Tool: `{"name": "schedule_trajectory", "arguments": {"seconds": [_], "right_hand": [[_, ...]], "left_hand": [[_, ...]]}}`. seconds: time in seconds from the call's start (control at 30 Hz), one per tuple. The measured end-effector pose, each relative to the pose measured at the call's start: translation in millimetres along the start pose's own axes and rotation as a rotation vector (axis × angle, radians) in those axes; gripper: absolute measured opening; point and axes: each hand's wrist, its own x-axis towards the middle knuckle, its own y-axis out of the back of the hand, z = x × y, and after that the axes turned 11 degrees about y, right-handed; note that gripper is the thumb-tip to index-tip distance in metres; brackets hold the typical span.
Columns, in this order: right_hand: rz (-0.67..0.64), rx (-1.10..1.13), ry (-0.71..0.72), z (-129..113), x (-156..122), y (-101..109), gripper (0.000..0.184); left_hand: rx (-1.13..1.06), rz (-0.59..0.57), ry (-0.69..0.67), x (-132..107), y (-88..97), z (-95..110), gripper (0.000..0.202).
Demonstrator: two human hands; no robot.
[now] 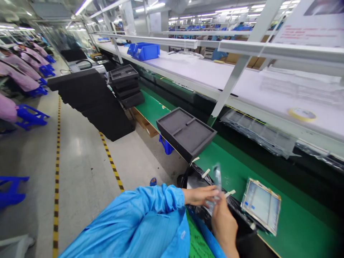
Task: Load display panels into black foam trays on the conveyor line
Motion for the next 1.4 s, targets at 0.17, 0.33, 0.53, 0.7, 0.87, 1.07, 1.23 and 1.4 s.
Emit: {"name": "schedule_trajectory", "arguments": {"seconds": [0.17,0.33,0.53,0.7,0.87,1.07,1.23,1.4], "right_hand": [[0.129,0.181,0.439,-17,-9,-13,0.054],[-0.018,0.371,0.479,0,-11,-10,0.056],[-0.131,0.539,0.534,-16,5,-7,0.047],[-0.187,0.514,0.579,-20,12,0,0.028],[-0.163,0.412,0.613,-28,6,-4,0.035],[-0.057,0.396,0.421,-29,7,-12,0.018],[-0.123,0.39,0.538,-27,20,9,0.012],[-0.007,0.284,0.62,-21,44,32,0.012]], "left_hand": [[-0.207,0.035,0.036,-7,13.5,3,0.059],[-0.253,-0.036,0.177,-35,33.5,14,0.052],[-0.242,0.071,0.204,-62,33.2,20,0.048],[-0.12,-0.033,0.187,-72,30.4,28,0.052],[-0.157,-0.094,0.164,-69,37.6,21,0.058],[-0.1,-0.193,0.072,-73,38.5,12,0.072],[0.287,-0.352,-0.016,-83,27.5,24,0.071],[0.682,-0.096,-0.154,-88,23.7,50,0.036]]}}
